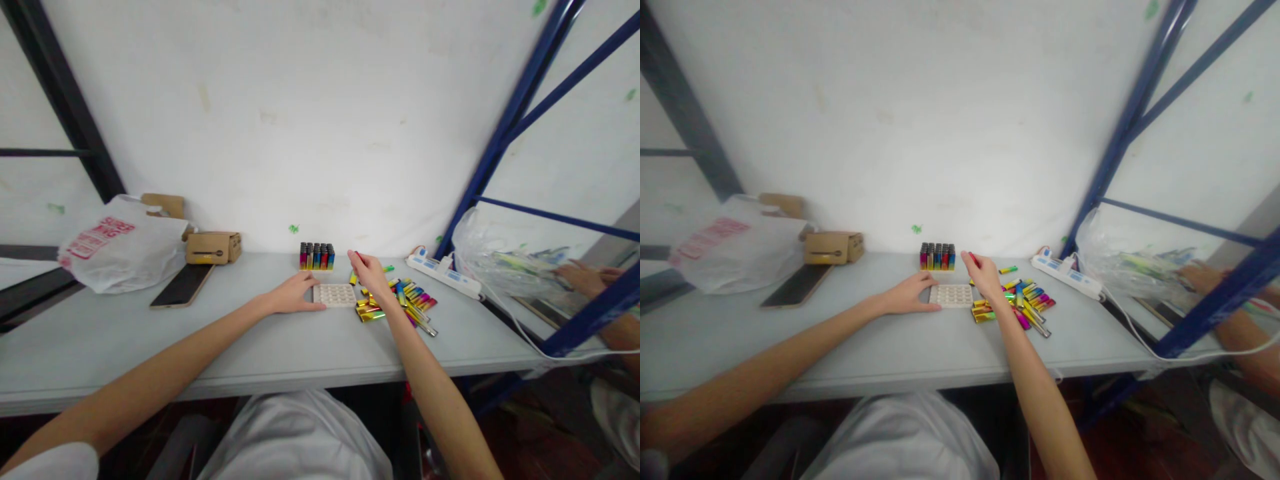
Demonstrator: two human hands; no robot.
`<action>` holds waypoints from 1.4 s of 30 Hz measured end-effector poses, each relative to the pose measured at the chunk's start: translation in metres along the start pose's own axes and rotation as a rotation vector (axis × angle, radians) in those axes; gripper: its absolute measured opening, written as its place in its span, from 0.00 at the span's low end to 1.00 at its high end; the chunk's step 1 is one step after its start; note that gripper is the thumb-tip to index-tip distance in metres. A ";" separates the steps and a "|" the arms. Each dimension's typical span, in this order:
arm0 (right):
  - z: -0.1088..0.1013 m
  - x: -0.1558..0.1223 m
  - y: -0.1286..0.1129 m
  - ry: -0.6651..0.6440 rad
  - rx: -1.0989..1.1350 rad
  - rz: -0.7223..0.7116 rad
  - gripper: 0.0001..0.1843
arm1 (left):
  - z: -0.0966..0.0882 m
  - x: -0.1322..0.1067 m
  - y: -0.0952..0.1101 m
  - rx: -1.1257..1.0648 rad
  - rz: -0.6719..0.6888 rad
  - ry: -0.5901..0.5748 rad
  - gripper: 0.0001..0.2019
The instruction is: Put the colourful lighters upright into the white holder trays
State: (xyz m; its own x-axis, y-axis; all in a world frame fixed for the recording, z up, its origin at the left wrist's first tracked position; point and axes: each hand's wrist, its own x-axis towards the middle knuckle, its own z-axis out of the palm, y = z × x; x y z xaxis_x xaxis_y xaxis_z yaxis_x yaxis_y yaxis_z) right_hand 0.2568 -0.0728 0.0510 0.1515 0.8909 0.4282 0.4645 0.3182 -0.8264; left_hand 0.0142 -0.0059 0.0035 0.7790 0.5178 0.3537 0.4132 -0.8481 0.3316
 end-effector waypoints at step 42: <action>0.018 -0.009 -0.001 -0.339 -0.439 -0.434 0.18 | 0.005 -0.008 0.000 -0.099 -0.097 0.050 0.37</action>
State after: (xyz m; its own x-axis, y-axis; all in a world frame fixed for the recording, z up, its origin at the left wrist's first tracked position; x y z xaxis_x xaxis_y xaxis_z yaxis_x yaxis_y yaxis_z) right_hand 0.2389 -0.0756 0.0409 -0.3742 0.7878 0.4892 0.7413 0.5710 -0.3526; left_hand 0.0106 -0.0105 -0.0039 0.7121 0.6041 0.3578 0.4351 -0.7796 0.4504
